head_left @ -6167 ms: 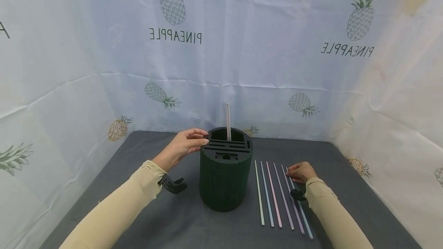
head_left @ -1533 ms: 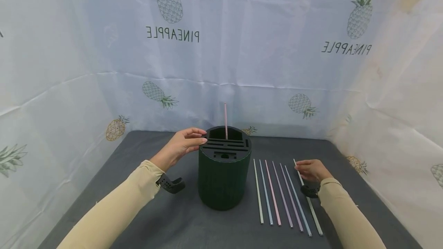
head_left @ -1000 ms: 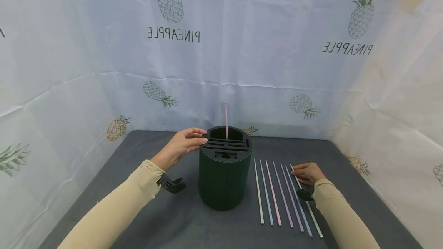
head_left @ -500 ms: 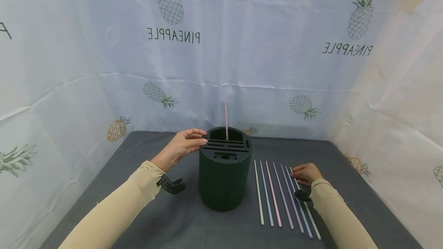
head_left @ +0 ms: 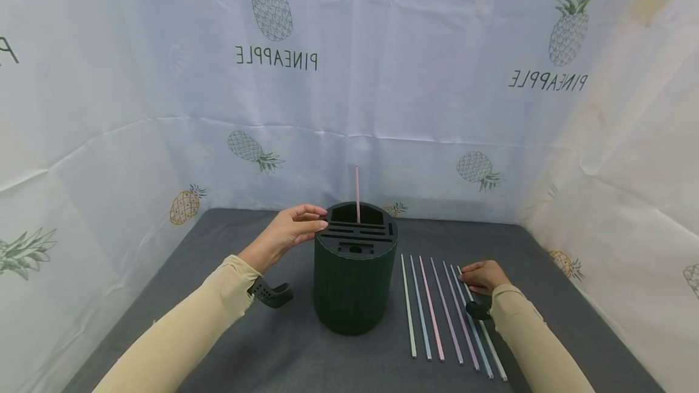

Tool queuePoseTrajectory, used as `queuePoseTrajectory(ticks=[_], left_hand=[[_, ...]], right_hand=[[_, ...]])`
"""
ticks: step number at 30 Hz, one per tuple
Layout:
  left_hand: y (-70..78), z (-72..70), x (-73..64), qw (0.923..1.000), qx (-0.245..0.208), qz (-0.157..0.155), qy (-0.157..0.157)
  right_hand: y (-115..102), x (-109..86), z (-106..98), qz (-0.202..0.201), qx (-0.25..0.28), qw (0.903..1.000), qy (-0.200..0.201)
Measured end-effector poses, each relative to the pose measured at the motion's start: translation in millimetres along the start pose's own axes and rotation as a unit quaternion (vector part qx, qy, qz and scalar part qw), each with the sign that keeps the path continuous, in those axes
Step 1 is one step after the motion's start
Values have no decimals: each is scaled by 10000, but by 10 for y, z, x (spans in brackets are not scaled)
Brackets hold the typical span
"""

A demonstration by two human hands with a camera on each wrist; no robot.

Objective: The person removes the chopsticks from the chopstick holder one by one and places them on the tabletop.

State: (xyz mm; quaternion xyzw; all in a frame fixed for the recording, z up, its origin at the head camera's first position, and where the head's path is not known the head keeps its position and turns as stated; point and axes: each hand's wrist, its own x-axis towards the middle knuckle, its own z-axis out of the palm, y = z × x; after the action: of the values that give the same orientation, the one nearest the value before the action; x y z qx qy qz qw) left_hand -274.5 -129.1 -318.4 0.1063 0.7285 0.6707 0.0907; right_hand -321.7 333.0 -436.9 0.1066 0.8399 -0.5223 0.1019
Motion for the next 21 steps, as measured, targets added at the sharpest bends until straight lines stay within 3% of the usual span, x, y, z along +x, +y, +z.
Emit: queuePoseTrajectory(ticks=[6,10,16,21], left_hand=[[7,13,-8,10000,-10,-4,-26],[10,13,-12,10000,-3,23,-50],[11,-1,-15,10000,7,46,-59],[2,-13,-2,10000,-15,34,-53]], right_hand=[[-12,-16,-54,-1,265,9994,-219],[-185,-58,-84,-219,340,9988,-283],[-743,-169,-77,-744,435,9937,-721],[-1315,-258,-11,-1201,1099,9810,-1055]])
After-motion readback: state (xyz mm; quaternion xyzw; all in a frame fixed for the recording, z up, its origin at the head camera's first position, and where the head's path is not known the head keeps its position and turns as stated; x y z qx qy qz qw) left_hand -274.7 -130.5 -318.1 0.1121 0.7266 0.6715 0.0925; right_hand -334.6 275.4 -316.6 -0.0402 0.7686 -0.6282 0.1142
